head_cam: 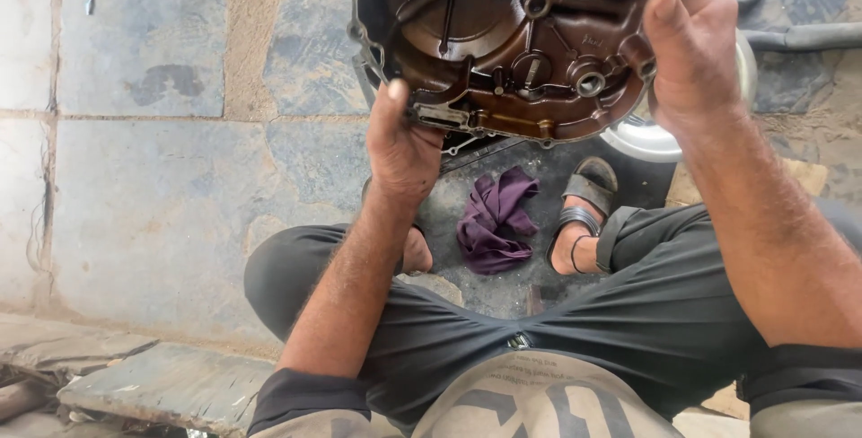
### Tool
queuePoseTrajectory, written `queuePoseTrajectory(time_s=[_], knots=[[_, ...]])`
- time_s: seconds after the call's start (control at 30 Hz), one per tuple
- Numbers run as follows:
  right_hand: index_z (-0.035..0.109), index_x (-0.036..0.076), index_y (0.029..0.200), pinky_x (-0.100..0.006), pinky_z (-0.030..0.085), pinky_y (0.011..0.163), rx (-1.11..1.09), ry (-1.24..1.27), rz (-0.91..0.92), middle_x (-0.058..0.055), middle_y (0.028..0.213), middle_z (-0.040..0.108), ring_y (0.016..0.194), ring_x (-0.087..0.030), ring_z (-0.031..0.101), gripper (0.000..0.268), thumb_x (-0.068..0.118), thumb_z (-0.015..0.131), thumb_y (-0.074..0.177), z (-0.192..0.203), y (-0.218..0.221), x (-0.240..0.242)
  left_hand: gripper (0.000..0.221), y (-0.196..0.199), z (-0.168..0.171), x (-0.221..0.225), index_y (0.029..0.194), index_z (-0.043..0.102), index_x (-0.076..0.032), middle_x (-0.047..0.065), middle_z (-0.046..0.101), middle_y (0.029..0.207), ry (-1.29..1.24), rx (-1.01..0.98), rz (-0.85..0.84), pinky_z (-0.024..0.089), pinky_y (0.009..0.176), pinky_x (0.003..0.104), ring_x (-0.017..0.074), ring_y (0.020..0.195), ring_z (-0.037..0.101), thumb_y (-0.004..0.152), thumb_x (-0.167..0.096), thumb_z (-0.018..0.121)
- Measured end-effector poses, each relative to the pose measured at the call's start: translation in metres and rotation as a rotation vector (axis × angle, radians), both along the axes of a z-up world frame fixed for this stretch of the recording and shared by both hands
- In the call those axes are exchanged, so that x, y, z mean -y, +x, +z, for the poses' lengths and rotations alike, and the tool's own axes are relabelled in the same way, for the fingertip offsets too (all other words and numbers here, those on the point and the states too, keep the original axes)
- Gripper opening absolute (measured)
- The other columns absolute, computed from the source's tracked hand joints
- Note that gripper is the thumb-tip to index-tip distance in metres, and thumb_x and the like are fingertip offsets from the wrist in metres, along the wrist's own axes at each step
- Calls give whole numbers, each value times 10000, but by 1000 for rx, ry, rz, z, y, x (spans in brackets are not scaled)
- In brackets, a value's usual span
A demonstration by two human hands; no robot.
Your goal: Cleaning and reassembling components of a motorcycle engine, specifically the clutch assembly and engine cover.
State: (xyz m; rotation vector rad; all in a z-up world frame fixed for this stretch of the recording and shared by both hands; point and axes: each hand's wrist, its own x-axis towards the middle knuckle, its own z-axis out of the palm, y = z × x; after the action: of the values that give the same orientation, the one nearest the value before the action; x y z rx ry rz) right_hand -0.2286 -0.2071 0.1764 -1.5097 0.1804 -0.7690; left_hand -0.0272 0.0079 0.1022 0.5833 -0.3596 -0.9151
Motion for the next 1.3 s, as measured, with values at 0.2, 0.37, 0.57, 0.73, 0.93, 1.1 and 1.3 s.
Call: queuePoseTrajectory(time_s=[0.2,0.37,0.57,0.73,0.93,1.1,1.3], knots=[[601,-56,1379,-332,647,942,-88,-67,26,-145,1190,709,1078,-187,735,784,611,744,994,4,-5,10,792,-5,-1,6,1548,396,-68,147,555,1455,0,32,77,473,1170,521,292,1372,548,1008,-624,556],[591,-47,1385,-336,635,957,-85,-144,39,-136,1246,698,1096,-186,720,802,634,775,1001,15,1,6,976,-6,-5,3,1597,323,-95,115,470,1556,229,-177,74,376,1206,506,302,1439,459,901,-764,467],[569,-28,1399,-378,646,980,-92,-138,81,-137,1244,687,1124,-218,728,798,629,781,998,19,11,2,996,-4,-11,10,1601,315,-109,139,472,1547,353,-66,231,356,1189,487,298,1432,441,877,-778,458],[589,-15,1405,-383,634,1014,-116,-178,56,-141,1267,684,1154,-233,714,749,595,746,1000,15,10,8,1006,0,-6,2,1598,323,-68,163,485,1541,258,-109,93,381,1197,504,327,1440,460,897,-777,455],[609,-20,1392,-355,594,999,-153,-86,59,-125,1290,678,1170,-204,692,673,545,743,1050,6,5,21,1003,3,-4,-8,1604,307,-52,203,487,1531,252,49,-5,401,1207,505,329,1433,481,910,-746,518],[622,-1,1370,-384,608,931,-253,88,51,-115,1253,688,1104,-216,695,643,523,747,1019,-1,13,21,1000,6,-5,-13,1569,303,-65,214,503,1482,310,16,-12,465,1147,511,318,1370,533,863,-721,568],[619,13,1311,-371,615,844,-343,163,-16,-102,1176,700,1024,-208,709,578,516,713,1043,7,18,15,986,14,-15,-19,1531,354,26,276,538,1426,316,-9,20,503,1141,474,321,1315,593,884,-660,641]])
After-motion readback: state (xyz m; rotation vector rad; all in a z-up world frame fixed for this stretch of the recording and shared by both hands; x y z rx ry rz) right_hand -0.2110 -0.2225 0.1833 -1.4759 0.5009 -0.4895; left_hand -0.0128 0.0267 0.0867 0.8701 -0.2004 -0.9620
